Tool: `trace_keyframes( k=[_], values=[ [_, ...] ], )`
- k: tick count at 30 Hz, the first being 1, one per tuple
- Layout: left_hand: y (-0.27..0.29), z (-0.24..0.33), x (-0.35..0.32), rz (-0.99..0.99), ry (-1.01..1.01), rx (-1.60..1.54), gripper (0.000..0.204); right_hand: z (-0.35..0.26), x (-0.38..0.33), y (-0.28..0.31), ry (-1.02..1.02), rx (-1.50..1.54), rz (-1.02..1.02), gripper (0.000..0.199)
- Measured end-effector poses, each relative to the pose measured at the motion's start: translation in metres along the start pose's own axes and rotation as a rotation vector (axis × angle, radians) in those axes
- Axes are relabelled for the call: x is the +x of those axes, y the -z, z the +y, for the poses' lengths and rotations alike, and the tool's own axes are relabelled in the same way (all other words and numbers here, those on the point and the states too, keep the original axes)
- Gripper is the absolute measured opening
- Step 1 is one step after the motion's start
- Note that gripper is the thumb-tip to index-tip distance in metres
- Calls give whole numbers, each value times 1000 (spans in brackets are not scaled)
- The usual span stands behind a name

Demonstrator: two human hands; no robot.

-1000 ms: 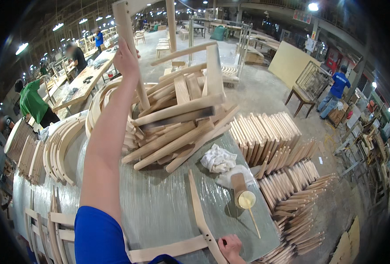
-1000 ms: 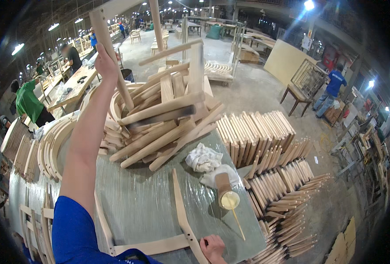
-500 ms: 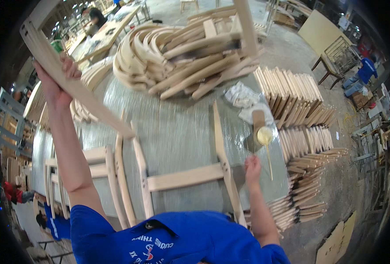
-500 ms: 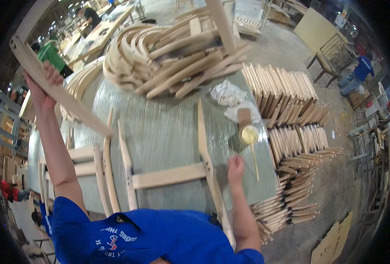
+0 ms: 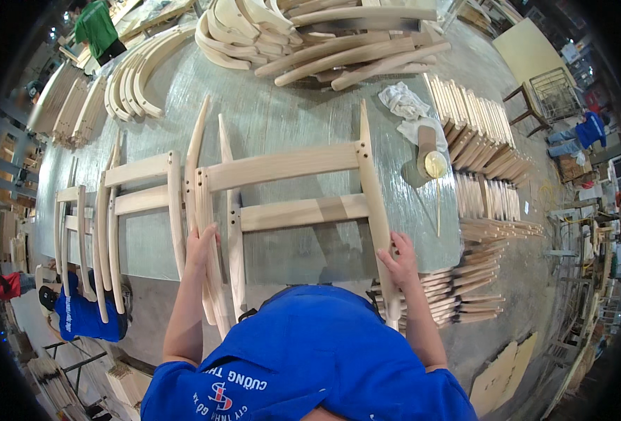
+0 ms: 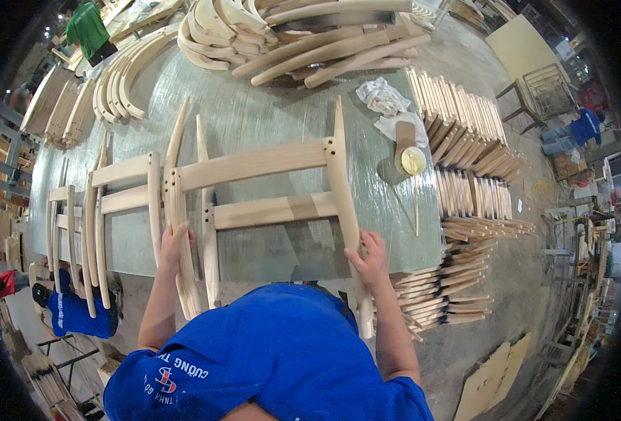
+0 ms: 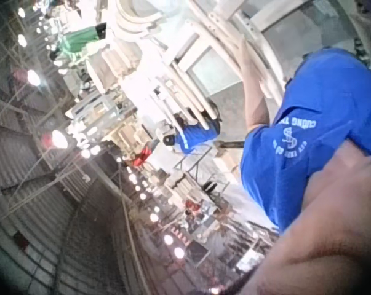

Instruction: The person applies glue to the joints of wooden chair frames using a brush and a small container. They repeatedly pick up frames, apply glue to specific joints, and place the frames back on the table. The person also moves around the workshop and handles cardboard boxes at the end.

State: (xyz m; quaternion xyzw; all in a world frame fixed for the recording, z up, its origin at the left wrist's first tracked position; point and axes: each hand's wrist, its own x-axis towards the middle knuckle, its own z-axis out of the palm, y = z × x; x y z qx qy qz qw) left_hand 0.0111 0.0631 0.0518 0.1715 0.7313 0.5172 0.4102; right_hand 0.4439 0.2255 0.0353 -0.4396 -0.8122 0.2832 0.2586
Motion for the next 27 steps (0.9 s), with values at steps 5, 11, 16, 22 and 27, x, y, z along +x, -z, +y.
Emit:
trace_keyframes(
  k=[5, 11, 16, 22, 27],
  values=[
    [7, -45, -15, -35, -113, 145, 57, -1, -36, -17, -549, 348, -72, 47],
    [-5, -23, 2, -172, 167, 11, 40, 27, -26, -32, -632, 366, -15, 44],
    [-35, -14, 35, -185, 63, 20, 37, 56, 7, -32, -372, 201, 166, 39],
    [-23, -27, 47, -81, -77, 237, 42, 30, 19, -36, -185, -119, 172, 36],
    [-83, -4, 39, 402, -682, 1099, 44, 49, 5, -23, -301, 309, 369, 27]
  ],
)
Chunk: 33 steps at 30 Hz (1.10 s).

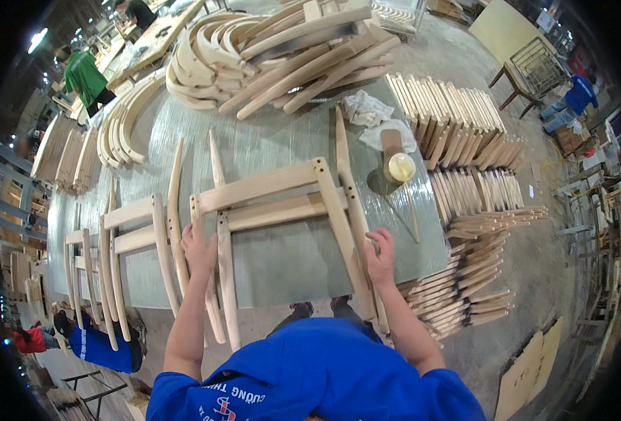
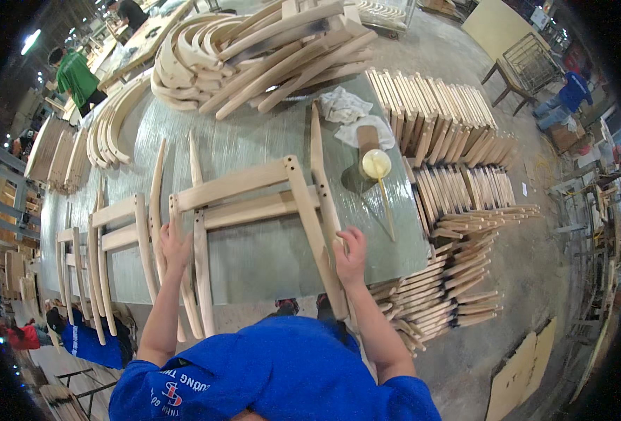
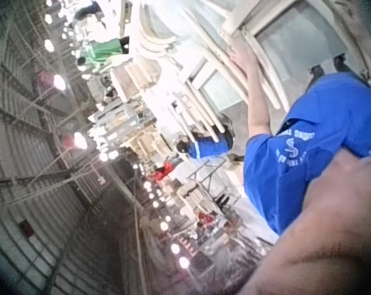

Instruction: The person applies glue to the joints of wooden chair frames using a brush and a small container. They repeatedly pick up frames, apply glue to specific joints, and place the frames back on the table. The person also moves around the workshop and handles cardboard boxes at the end.

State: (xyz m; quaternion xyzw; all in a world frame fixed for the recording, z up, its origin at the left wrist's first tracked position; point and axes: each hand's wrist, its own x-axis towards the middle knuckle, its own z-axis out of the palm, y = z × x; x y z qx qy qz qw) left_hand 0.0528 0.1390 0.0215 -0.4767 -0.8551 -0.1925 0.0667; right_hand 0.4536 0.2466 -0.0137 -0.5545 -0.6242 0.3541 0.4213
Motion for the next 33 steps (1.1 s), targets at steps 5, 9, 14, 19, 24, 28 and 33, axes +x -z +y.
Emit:
trace_keyframes(
  k=[5, 9, 14, 19, 24, 28, 33],
  values=[
    [-41, 183, 60, -309, -126, -859, 22, 35, 36, 35, -741, 1466, 80, 32],
    [-104, 330, 92, -656, 3, -1229, 26, 53, 63, 43, -788, 1844, 159, 35],
    [-187, 402, 112, -696, 262, -827, 31, 49, 78, 49, -817, 1838, 254, 29],
    [-202, 425, 102, -706, 260, -863, 31, 55, 77, 71, -697, 1873, 143, 25],
    [-175, 432, 75, -901, 456, -1146, 23, 50, 78, 98, -489, 1686, 74, 22],
    [-135, 387, 52, -872, 605, -1451, 26, -6, 72, 127, -418, 1383, 190, 21],
    [-42, 263, 38, -1176, 455, -2067, 40, -91, 65, 134, 65, 1034, -72, 17]
  ],
)
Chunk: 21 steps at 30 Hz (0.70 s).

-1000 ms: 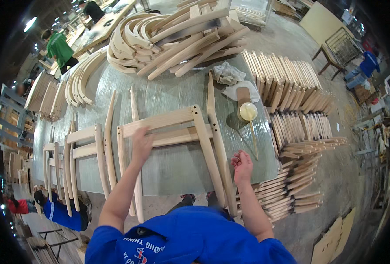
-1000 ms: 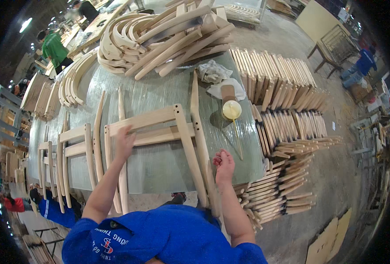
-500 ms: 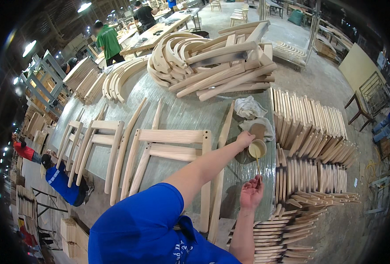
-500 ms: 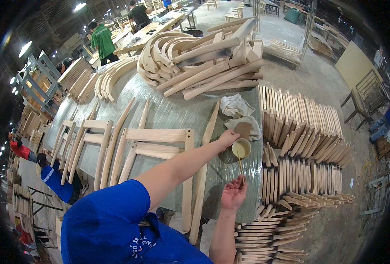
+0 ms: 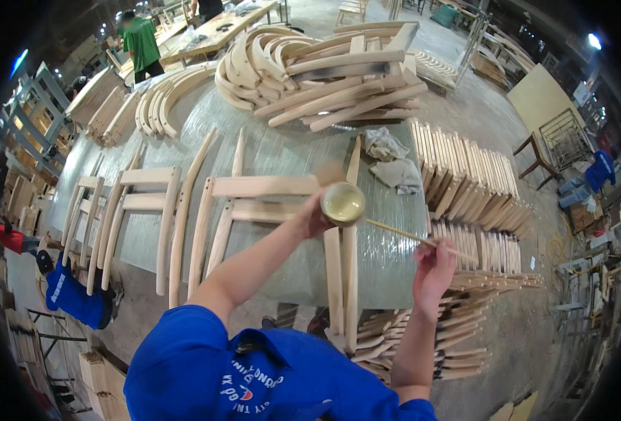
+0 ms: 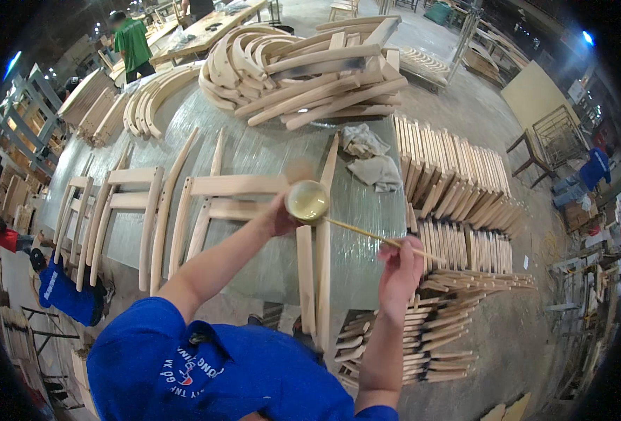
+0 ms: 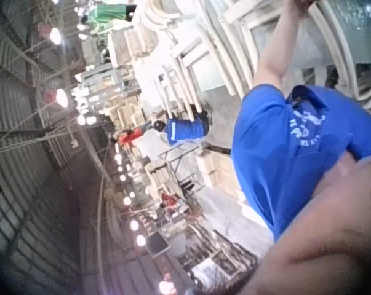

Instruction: The person applies glue to the joints of wooden chair frames using a brush and a small container. They repeatedly pick up frames, apply glue to specific joints, and place the frames back on the table. The person also moves around the workshop and handles cardboard boxes at the end.

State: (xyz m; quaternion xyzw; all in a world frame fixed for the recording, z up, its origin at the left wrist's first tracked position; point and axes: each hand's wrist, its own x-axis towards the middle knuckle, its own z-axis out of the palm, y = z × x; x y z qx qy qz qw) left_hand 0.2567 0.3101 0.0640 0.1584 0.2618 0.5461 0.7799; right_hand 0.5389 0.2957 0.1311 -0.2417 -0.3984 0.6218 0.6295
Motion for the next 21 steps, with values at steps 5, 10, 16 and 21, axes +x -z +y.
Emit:
trace_keyframes(
  k=[5, 10, 16, 21],
  values=[
    [9, 19, -121, 204, -33, -81, 47, 11, -25, -114, -34, -373, -366, 15],
    [38, 10, -215, 508, -216, 15, 43, 60, -60, -205, 67, -902, -724, 15],
    [68, 9, -304, 606, -405, -31, 42, 113, -111, -264, -271, -615, -687, 20],
    [94, 11, -342, 605, -506, -129, 42, 137, -127, -286, -318, -626, -731, 21]
  ],
)
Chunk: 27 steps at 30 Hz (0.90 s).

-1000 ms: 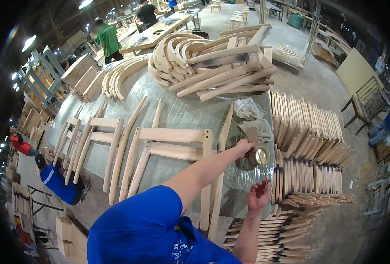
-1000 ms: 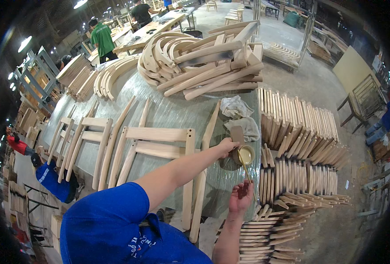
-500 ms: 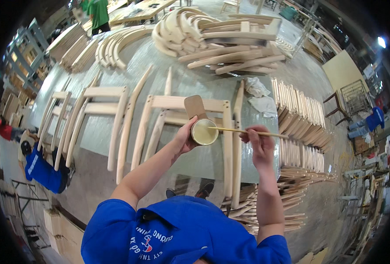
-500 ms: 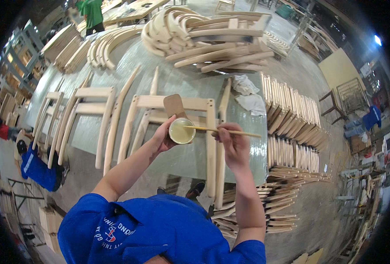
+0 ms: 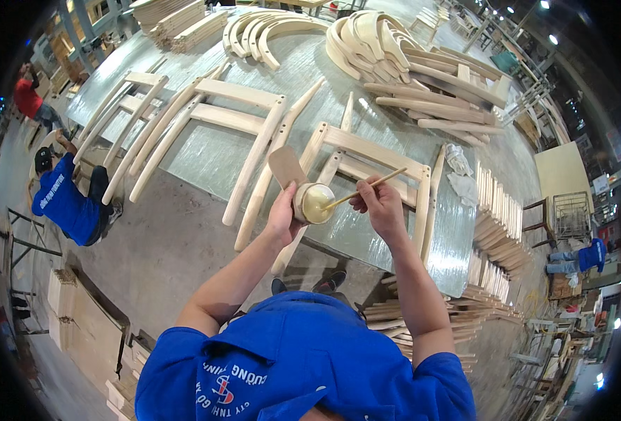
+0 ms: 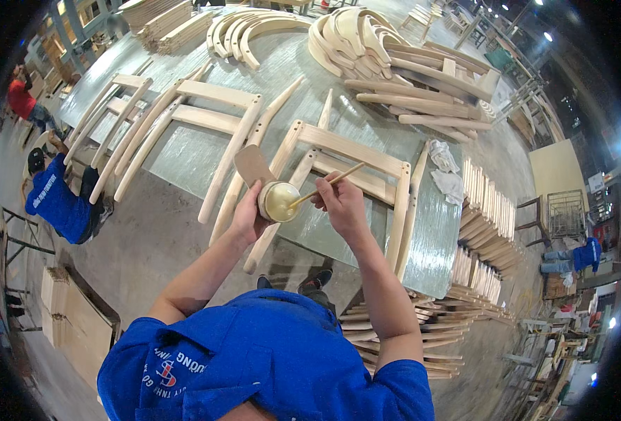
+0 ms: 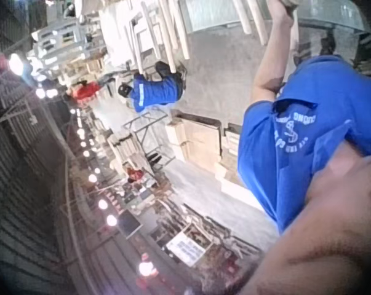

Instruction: The person applies glue to the joints of wooden chair frames using a brush and a small container. They repeatedly pick up frames, apply glue to specific joints, and place the frames back on the table. The person also moves around the workshop and handles cardboard boxes at the end.

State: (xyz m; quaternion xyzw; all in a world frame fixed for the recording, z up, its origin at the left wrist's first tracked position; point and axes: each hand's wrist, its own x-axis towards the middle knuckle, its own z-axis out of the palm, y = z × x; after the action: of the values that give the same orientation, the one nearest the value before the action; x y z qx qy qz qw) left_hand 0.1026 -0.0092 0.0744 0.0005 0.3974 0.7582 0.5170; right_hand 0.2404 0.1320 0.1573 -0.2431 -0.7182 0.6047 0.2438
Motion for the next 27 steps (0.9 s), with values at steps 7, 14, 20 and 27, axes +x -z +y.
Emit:
trace_keyframes(
  k=[7, 14, 20, 27],
  values=[
    [2, 20, -2, 34, -72, -60, 44, 8, 19, -21, -47, 62, 14, 20],
    [-5, 33, 11, 34, -80, -218, 47, 32, 36, 1, -133, 646, -20, 9],
    [-13, 41, 46, 29, -123, -284, 47, 48, 61, 6, -91, 763, 56, 4],
    [-40, 35, 92, 8, -107, -325, 50, 92, 100, 12, -451, 822, 311, 26]
  ],
)
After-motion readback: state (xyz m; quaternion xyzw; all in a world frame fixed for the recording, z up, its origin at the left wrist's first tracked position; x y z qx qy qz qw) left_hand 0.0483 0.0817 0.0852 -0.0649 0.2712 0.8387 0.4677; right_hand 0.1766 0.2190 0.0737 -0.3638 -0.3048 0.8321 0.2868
